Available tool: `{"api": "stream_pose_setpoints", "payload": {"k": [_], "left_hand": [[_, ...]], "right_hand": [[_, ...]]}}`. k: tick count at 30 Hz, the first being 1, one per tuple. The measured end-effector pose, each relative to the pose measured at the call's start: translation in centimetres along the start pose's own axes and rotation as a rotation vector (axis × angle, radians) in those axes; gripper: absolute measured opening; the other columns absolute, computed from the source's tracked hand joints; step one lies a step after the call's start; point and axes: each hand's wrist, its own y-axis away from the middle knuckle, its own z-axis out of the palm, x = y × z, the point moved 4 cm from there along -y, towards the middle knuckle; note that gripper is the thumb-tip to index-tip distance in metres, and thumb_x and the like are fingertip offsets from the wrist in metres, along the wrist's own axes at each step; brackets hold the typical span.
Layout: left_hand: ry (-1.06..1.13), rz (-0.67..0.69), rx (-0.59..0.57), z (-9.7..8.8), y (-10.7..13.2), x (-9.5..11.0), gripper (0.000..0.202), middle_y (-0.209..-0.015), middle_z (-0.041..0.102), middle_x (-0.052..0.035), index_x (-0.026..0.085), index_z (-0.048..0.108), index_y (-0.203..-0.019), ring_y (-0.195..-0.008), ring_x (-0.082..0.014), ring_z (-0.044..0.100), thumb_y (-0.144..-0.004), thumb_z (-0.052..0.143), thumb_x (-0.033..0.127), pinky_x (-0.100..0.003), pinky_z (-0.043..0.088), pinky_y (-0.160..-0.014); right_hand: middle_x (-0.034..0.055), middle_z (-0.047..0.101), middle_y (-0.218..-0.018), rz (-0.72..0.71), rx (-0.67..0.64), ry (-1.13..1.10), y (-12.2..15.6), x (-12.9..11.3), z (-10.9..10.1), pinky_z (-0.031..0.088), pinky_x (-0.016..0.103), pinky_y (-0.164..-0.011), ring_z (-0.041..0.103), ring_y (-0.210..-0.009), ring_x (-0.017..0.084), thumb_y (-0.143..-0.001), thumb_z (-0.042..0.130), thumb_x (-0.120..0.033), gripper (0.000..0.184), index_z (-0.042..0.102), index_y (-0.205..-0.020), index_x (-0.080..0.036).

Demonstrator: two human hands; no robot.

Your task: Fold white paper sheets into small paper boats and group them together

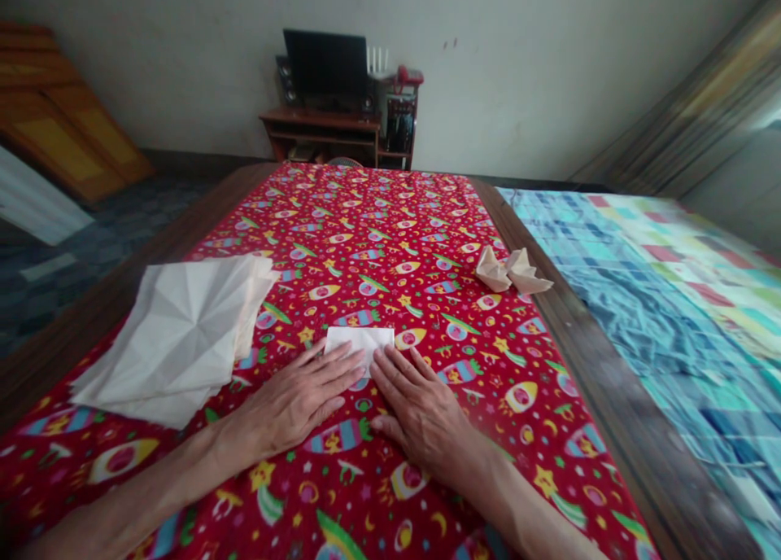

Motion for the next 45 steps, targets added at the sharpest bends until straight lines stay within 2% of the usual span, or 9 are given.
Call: {"api": "stream_pose_setpoints", "payload": {"k": [4,15,20,25,30,33,38,42,45], "left_hand": [[0.004,-0.023,0.008,-0.6,1.3,-0.2,0.039,-0.140,0.049,-0.0001,0.028,0.046,-0.134,-0.134,-0.0180,0.038,-0.095,0.045,0.027,-0.043,0.028,-0.113],[-0.133,-0.071,-0.031,-1.2,3.6,-1.1,0.041,-0.142,0.046,0.0016,0.027,0.044,-0.136,-0.132,-0.0202,0.041,-0.095,0.042,0.023,-0.046,0.028,-0.112],[-0.133,-0.082,0.025,-1.6,3.9,-1.0,0.041,-0.139,0.050,0.0016,0.027,0.048,-0.133,-0.130,-0.0216,0.043,-0.093,0.044,0.020,-0.047,0.032,-0.109],[-0.119,-0.105,0.070,-1.6,4.0,-0.6,0.037,-0.135,0.054,-0.0025,0.022,0.054,-0.128,-0.128,-0.0223,0.046,-0.093,0.041,0.019,-0.047,0.037,-0.107],[-0.071,-0.086,0.201,-2.0,3.2,-0.4,0.028,-0.122,0.064,-0.0063,0.015,0.064,-0.111,-0.117,-0.0204,0.056,-0.093,0.042,0.017,-0.042,0.042,-0.103],[-0.029,-0.049,0.286,-2.2,1.9,-0.8,0.024,-0.116,0.066,-0.0069,0.015,0.067,-0.100,-0.113,-0.0197,0.057,-0.092,0.044,0.015,-0.039,0.044,-0.101],[-0.001,-0.040,0.263,-1.7,-0.2,-1.9,0.022,-0.119,0.064,-0.0073,0.015,0.064,-0.107,-0.114,-0.0201,0.056,-0.092,0.050,0.020,-0.039,0.044,-0.102],[-0.024,-0.066,0.168,-0.9,-0.9,-2.5,0.036,-0.135,0.053,-0.0094,0.017,0.057,-0.123,-0.127,-0.0250,0.045,-0.089,0.057,0.029,-0.044,0.040,-0.106],[-0.010,-0.108,0.116,-0.3,-1.0,-2.9,0.047,-0.142,0.044,-0.0126,0.015,0.050,-0.131,-0.133,-0.0270,0.038,-0.088,0.057,0.032,-0.045,0.037,-0.109]], "right_hand": [[0.0097,0.030,-0.149,0.021,0.000,0.001,0.5,0.0,-0.3,0.030,0.047,-0.113,0.021,-0.140,0.025,-0.095,0.042,-0.039,0.060,0.025,-0.147,-0.013],[0.0085,0.036,-0.147,0.086,0.038,0.027,1.8,-0.2,-0.7,0.036,0.046,-0.110,0.030,-0.137,0.024,-0.096,0.042,-0.031,0.055,0.028,-0.146,-0.015],[0.0092,0.041,-0.144,0.093,0.092,0.024,1.8,-0.4,-0.9,0.037,0.047,-0.109,0.034,-0.135,0.024,-0.095,0.042,-0.026,0.050,0.034,-0.144,-0.015],[0.0096,0.044,-0.142,0.128,0.123,0.021,1.7,-0.5,-1.0,0.038,0.047,-0.109,0.038,-0.133,0.023,-0.095,0.041,-0.023,0.047,0.040,-0.141,-0.015],[0.0117,0.052,-0.136,0.146,0.193,0.042,1.5,-0.9,-1.0,0.039,0.046,-0.107,0.045,-0.128,0.024,-0.094,0.042,-0.018,0.040,0.048,-0.133,-0.012],[0.0124,0.062,-0.122,0.153,0.272,0.042,0.6,-0.6,-1.2,0.047,0.042,-0.096,0.055,-0.116,0.025,-0.094,0.044,-0.018,0.028,0.059,-0.117,-0.013],[0.0071,0.066,-0.096,0.195,0.224,-0.016,-1.6,1.2,-1.4,0.049,0.034,-0.075,0.059,-0.090,0.021,-0.093,0.051,-0.029,0.015,0.061,-0.087,-0.019],[0.0073,0.061,-0.091,0.249,0.209,-0.060,-2.1,2.3,-0.9,0.047,0.033,-0.071,0.056,-0.083,0.021,-0.089,0.056,-0.037,0.018,0.058,-0.090,-0.019],[0.0096,0.059,-0.100,0.326,0.276,-0.128,-1.7,2.6,-0.6,0.047,0.035,-0.076,0.054,-0.090,0.023,-0.087,0.059,-0.038,0.032,0.053,-0.111,-0.019]]}}
